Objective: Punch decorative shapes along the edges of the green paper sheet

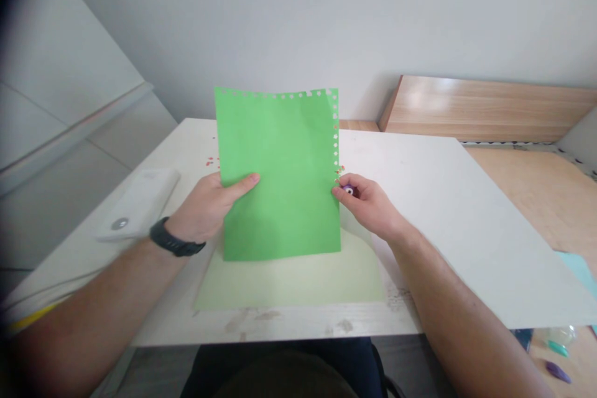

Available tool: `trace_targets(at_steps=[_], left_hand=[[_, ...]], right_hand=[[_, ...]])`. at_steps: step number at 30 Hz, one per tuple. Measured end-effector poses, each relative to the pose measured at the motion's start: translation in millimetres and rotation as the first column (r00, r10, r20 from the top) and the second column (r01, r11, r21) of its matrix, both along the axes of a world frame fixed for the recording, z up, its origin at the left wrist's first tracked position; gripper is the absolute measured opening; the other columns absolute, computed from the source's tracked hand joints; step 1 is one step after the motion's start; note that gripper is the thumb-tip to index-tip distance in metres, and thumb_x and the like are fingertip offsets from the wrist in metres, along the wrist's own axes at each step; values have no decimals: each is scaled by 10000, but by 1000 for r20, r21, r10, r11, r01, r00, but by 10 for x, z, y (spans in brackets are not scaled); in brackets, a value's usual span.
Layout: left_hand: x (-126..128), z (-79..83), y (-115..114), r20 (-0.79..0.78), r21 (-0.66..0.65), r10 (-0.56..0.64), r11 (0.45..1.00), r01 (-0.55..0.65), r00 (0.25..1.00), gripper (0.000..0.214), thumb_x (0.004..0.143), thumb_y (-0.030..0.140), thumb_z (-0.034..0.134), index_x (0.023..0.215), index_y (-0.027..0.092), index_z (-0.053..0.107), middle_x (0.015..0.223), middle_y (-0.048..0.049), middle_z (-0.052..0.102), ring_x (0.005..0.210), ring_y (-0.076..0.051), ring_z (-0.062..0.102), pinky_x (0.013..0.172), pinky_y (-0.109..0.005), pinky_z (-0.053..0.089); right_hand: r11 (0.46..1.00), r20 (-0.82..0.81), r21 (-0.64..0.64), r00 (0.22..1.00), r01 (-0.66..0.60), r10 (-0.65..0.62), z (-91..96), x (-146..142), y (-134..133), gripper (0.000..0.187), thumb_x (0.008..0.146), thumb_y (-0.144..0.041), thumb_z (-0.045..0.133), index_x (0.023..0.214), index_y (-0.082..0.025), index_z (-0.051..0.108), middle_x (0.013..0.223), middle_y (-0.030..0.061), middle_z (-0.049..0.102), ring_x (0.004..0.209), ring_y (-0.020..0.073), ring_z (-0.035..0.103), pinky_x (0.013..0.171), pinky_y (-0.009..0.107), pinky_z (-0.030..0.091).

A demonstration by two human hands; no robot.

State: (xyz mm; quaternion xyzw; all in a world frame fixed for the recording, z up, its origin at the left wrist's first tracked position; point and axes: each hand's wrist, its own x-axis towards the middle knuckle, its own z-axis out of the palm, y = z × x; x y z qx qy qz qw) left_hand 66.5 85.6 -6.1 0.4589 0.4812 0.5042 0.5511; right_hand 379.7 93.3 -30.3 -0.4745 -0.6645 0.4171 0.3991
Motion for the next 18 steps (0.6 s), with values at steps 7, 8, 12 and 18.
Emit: trace_targets(at_steps=[7, 8, 12, 18], left_hand=[[27, 54, -21, -14, 22, 55, 998, -55, 998, 594, 754, 543, 911, 1233, 210, 800, 1337, -116, 762, 1264, -382, 708, 1101, -532, 577], [26, 58, -21, -18, 20, 63, 998, -62, 998, 590, 754, 542, 910, 1230, 210, 801, 1338, -115, 762, 1256, -379, 713, 1101, -527, 576], [11, 53, -14, -26, 33, 81, 996, -80, 996, 597, 768, 529, 900, 1258, 208, 784, 1368, -112, 748, 1271, -363, 705, 1107, -499, 572], [-11, 28, 0, -13, 79, 86, 993, -85, 996, 589, 801, 490, 883, 1300, 203, 758, 1384, -101, 741, 1296, -360, 689, 1128, -515, 557]], right_hand=[[1000, 3, -29, 1000, 1, -1, 35, -25, -8, 242, 961, -476, 717, 967, -236, 683, 852, -6, 582, 753, 161, 467, 720, 335, 368], [999, -1, -36, 1000, -4, 4, 48, -28, -13, 240, 956, -469, 720, 982, -234, 684, 860, -5, 589, 757, 161, 473, 720, 334, 370], [997, -20, -77, 1000, 1, -3, 122, -41, -44, 273, 930, -437, 726, 1081, -213, 690, 848, -7, 589, 741, 154, 474, 693, 329, 364], [994, -39, -98, 997, 57, -61, 201, -42, -65, 350, 901, -414, 743, 1184, -211, 708, 844, -6, 593, 741, 153, 494, 684, 330, 406]])
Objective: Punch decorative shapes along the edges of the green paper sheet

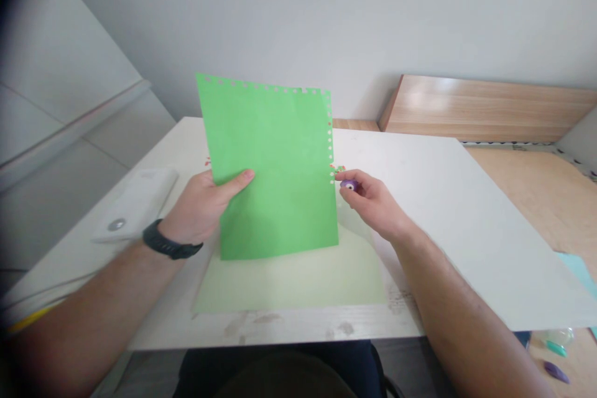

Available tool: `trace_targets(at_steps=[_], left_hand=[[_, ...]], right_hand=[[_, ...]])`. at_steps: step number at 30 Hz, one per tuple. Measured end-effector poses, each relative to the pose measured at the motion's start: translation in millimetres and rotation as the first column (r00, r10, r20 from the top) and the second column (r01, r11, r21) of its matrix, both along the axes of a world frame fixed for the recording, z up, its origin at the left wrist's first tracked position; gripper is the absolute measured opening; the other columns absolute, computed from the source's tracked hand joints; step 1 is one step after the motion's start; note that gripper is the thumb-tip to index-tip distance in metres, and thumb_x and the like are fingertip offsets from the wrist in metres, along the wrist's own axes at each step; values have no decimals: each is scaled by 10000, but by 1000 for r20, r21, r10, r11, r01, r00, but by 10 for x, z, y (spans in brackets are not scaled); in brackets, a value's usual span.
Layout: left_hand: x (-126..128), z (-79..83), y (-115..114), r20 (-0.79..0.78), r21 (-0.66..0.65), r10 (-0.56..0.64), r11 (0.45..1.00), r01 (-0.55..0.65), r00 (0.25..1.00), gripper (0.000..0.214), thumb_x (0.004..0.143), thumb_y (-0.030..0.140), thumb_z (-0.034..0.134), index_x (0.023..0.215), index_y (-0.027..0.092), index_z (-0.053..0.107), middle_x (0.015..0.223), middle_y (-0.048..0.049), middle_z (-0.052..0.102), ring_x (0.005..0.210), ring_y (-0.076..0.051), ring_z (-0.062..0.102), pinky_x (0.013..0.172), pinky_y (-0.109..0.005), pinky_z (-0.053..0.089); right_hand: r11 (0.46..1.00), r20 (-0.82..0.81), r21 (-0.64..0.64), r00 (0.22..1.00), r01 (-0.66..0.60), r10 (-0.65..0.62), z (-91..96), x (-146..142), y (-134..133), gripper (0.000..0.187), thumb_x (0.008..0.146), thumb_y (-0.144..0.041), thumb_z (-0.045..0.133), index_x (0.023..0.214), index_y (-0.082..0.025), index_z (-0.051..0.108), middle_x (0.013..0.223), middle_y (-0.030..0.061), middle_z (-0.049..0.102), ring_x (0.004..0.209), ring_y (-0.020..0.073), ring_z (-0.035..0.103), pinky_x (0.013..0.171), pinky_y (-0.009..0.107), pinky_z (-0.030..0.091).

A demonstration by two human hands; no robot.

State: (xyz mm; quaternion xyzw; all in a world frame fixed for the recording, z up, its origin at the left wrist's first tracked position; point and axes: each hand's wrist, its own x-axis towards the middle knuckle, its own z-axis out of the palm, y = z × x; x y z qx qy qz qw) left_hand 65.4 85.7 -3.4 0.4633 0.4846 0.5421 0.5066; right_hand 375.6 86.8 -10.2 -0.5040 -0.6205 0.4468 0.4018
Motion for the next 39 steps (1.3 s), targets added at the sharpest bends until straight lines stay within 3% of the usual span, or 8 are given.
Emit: trace_targets(at_steps=[6, 13, 23, 39], left_hand=[[-4, 11, -5, -16, -14, 12, 1000, -12, 1000, 573, 802, 492, 880, 1295, 223, 762, 1398, -93, 733, 1315, -370, 677, 1136, -527, 550], [12, 31, -16, -1, -28, 41, 999, -41, 999, 573, 774, 504, 896, 1252, 208, 783, 1378, -111, 743, 1297, -384, 683, 1121, -530, 555], [27, 24, -18, -2, -22, 37, 999, -37, 999, 570, 787, 487, 888, 1272, 213, 770, 1389, -101, 738, 1306, -373, 678, 1115, -522, 559], [34, 49, -36, 0, -29, 39, 999, -39, 999, 575, 777, 496, 899, 1264, 216, 776, 1381, -99, 743, 1317, -381, 672, 1128, -537, 552]], right_hand=[[998, -135, -35, 989, 53, -57, -66, 1, 53, 528, 796, -413, 878, 1243, -211, 681, 990, 39, 697, 845, 181, 600, 771, 364, 504], [994, -204, -103, 978, 30, -51, -70, 0, 64, 531, 709, -435, 960, 1130, -197, 743, 1055, 80, 752, 932, 216, 661, 896, 418, 529], [994, -239, -105, 971, -26, 0, -95, 21, 66, 466, 771, -382, 928, 1166, -203, 757, 1065, 69, 754, 911, 197, 646, 875, 394, 509], [996, -230, -91, 973, -13, -8, -43, 0, 36, 466, 763, -405, 928, 1147, -218, 742, 1060, 69, 747, 917, 213, 655, 874, 407, 528]])
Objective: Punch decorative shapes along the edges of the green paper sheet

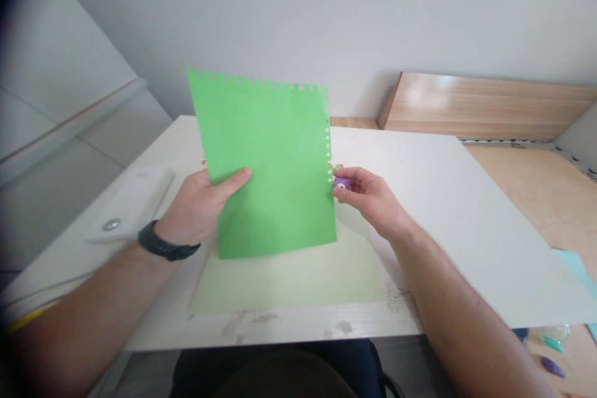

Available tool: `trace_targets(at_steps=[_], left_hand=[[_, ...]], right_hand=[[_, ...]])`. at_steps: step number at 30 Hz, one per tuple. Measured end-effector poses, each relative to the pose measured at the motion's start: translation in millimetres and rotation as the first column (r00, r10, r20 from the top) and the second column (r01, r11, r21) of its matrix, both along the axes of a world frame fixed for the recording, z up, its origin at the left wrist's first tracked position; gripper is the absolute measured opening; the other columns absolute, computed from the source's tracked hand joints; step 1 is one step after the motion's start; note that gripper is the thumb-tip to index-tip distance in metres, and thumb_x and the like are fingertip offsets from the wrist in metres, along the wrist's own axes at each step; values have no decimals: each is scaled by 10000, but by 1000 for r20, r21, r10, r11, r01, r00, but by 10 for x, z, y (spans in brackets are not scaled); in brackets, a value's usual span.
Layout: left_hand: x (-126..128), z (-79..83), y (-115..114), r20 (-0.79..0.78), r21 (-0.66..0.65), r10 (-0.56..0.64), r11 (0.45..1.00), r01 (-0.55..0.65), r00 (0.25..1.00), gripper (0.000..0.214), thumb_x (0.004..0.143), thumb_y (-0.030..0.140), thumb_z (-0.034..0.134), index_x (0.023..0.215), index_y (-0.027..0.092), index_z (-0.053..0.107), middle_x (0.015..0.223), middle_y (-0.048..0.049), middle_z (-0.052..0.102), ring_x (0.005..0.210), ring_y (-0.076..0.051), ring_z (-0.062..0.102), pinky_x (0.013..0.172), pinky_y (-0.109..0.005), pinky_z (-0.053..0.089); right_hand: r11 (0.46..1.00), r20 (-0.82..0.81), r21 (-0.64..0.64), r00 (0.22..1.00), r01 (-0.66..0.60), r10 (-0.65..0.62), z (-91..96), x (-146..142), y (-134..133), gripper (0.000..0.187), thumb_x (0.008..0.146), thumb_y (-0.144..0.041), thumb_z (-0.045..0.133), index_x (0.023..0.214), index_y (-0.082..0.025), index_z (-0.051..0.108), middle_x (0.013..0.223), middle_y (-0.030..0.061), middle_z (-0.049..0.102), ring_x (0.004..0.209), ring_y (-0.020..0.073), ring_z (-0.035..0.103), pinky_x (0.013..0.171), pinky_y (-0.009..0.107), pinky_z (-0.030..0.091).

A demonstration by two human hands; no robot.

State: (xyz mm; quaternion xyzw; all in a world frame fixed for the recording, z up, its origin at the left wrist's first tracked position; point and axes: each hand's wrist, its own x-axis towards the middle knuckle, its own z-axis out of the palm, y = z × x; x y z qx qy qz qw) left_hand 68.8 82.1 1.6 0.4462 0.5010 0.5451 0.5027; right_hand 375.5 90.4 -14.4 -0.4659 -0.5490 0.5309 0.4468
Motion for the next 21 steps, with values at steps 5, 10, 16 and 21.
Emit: trace_targets(at_steps=[5, 10, 16, 21], left_hand=[[-22, -24, 12, -22, 9, -6, 1000, 6, 1000, 584, 783, 524, 889, 1271, 224, 777, 1386, -94, 740, 1325, -383, 666, 1133, -539, 548], [-11, -20, 13, 0, 9, -4, 1000, 4, 1000, 583, 784, 516, 888, 1274, 223, 772, 1400, -94, 732, 1350, -381, 647, 1123, -531, 556], [1, 6, 0, 8, -3, -5, 1000, 5, 1000, 581, 766, 516, 902, 1246, 211, 786, 1369, -102, 749, 1304, -382, 678, 1121, -519, 556], [-21, -18, 10, -11, 14, -15, 1000, 15, 1000, 587, 783, 519, 892, 1266, 205, 778, 1378, -95, 745, 1297, -375, 682, 1135, -512, 546]], right_hand=[[1000, 0, 8, 1000, -9, 9, -3, 11, -6, 452, 786, -399, 912, 1160, -220, 733, 1038, 63, 742, 893, 204, 648, 842, 389, 521], [1000, 1, -4, 1000, -16, 16, -6, 9, -3, 453, 785, -394, 913, 1160, -223, 725, 1032, 59, 738, 898, 204, 650, 850, 389, 518], [1000, 5, 9, 1000, 1, -1, 5, 1, -6, 466, 768, -407, 920, 1149, -227, 721, 1018, 55, 738, 891, 203, 647, 836, 384, 522], [1000, -10, 21, 1000, -7, 7, 20, 8, -17, 439, 786, -385, 910, 1152, -231, 724, 1020, 50, 737, 895, 197, 641, 842, 374, 513]])
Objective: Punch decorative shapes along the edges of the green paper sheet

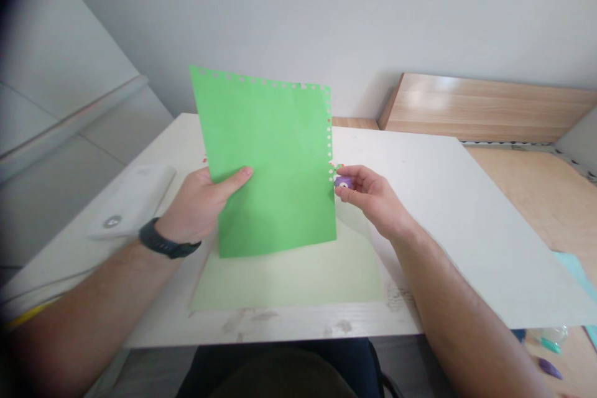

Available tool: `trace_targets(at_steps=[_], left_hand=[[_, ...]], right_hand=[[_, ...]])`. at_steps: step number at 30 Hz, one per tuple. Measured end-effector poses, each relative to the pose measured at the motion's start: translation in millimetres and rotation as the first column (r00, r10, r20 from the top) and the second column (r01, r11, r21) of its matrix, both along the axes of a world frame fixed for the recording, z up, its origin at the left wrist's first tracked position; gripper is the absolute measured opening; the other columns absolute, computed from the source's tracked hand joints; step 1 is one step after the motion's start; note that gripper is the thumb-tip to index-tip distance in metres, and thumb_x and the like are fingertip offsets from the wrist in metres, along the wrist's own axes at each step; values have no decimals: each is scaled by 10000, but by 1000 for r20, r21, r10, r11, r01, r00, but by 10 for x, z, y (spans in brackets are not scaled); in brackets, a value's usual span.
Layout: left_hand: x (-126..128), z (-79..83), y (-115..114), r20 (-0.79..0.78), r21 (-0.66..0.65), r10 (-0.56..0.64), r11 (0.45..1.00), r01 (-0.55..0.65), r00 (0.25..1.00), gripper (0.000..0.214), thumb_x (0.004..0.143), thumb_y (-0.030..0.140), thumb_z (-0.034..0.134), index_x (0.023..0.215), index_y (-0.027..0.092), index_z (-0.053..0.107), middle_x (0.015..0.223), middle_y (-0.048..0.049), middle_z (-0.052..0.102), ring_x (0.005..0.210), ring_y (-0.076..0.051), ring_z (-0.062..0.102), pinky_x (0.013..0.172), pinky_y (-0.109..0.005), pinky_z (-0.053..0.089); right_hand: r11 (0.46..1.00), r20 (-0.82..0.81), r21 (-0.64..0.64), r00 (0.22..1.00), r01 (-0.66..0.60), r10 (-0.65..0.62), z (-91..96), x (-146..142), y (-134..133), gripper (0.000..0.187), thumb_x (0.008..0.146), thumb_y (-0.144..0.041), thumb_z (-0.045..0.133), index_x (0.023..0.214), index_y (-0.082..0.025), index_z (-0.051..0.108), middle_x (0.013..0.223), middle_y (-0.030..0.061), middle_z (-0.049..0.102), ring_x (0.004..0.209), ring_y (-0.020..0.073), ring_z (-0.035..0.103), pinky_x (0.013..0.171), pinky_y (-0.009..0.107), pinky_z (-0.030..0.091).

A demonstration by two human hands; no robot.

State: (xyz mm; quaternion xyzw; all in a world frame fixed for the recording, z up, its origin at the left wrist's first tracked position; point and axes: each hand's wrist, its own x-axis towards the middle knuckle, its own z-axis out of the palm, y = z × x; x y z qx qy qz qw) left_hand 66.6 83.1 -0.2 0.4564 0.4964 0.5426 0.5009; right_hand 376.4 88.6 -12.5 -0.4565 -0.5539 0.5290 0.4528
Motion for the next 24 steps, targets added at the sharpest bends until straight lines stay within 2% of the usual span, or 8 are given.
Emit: trace_targets(at_steps=[5, 11, 24], left_hand=[[-1, -17, 3, -19, 21, -10, 1000, 10, 1000, 584, 809, 531, 869, 1281, 202, 767, 1388, -94, 740, 1303, -366, 680, 1148, -511, 536], [23, 15, -15, 13, -7, 20, 1000, -20, 1000, 590, 771, 508, 903, 1270, 219, 776, 1384, -100, 742, 1320, -380, 669, 1131, -523, 549], [-9, -20, 1, -12, 17, -18, 1000, 18, 1000, 560, 833, 473, 866, 1319, 219, 751, 1418, -87, 722, 1367, -372, 639, 1155, -546, 539]], right_hand=[[1000, 23, -11, 1000, 8, -8, 0, -2, 5, 465, 772, -385, 920, 1157, -219, 719, 1033, 56, 737, 920, 204, 643, 878, 386, 508], [1000, 31, -10, 1000, 0, 1, 3, -23, -3, 478, 762, -398, 923, 1155, -221, 716, 1045, 55, 731, 922, 203, 644, 877, 384, 511], [999, 12, -45, 1000, -13, 14, 11, -67, -20, 477, 731, -356, 943, 1130, -222, 718, 1026, 45, 734, 926, 199, 649, 894, 391, 500]])
